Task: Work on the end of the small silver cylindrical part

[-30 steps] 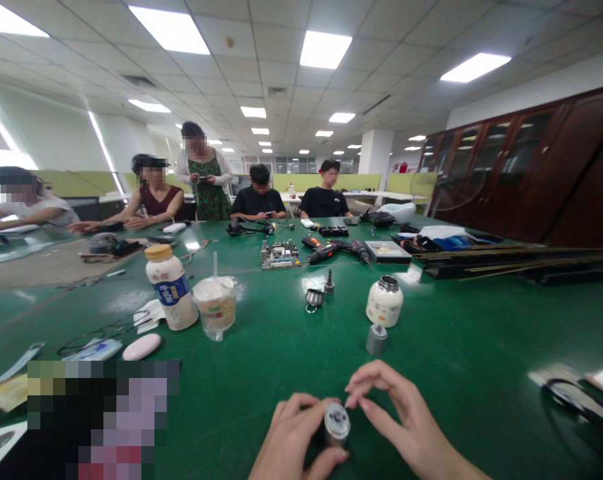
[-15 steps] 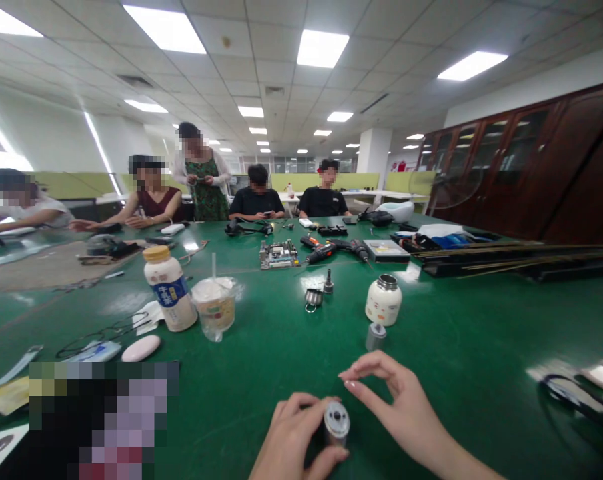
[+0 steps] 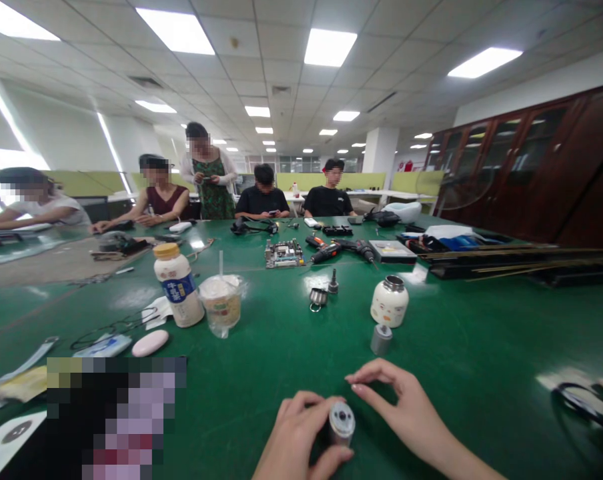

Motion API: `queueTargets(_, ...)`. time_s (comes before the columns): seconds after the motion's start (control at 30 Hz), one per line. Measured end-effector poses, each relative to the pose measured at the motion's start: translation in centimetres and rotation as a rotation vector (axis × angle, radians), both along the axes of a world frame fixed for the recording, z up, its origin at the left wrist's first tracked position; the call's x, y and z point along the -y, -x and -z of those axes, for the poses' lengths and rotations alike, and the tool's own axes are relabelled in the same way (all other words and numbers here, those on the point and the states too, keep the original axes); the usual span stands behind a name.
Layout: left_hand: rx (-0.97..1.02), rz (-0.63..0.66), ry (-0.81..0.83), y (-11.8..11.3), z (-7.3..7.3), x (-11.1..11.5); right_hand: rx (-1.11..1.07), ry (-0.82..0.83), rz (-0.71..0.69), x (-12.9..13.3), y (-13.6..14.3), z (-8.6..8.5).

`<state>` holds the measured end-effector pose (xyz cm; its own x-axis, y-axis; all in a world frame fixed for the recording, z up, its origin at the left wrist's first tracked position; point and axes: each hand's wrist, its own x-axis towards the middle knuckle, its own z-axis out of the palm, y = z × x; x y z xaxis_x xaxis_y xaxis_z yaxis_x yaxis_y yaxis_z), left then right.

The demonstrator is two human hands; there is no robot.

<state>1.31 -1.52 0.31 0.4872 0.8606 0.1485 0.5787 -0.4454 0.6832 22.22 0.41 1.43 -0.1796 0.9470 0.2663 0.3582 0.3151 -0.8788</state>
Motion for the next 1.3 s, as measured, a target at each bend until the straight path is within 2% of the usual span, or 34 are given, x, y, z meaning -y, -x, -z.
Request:
queueTargets(0.1, 0.030, 0.026, -0.028, 0.1, 0.0, 0.2, -0.092, -0.041, -0.029, 1.2, 0.8, -1.2)
queueTargets(0.27, 0.049, 0.040, -0.053, 0.1, 0.1, 0.2, -0.029, -0.077, -0.102, 2.3, 2.1, -1.9)
queueTargets(0.63, 0.055, 0.048, -0.058, 0.1, -0.1, 0.2, 0.078, -0.058, 0.018, 2.0, 2.8, -2.0)
queueTargets(0.83, 0.054, 0.036, -0.067, 0.1, -0.1, 0.4, 0.181, -0.218, -0.105, 1.7, 2.3, -2.7)
queueTargets(0.93, 0.056, 0.037, -0.081, 0.1, -0.1, 0.4, 0.203, -0.210, -0.166, 1.9, 2.0, -3.1)
queueTargets(1.1, 0.048, 0.020, -0.073, 0.1, -0.3, 0.4, 0.167, -0.079, -0.149, 2.4, 1.7, -2.9)
queueTargets(1.17, 0.045, 0.027, -0.069, 0.1, -0.4, 0.5, 0.166, -0.117, -0.154, 2.4, 1.5, -2.8)
queueTargets(1.3, 0.043, 0.026, -0.065, 0.0, -0.4, 0.5, 0.146, -0.199, -0.065, 2.1, 0.9, -2.9)
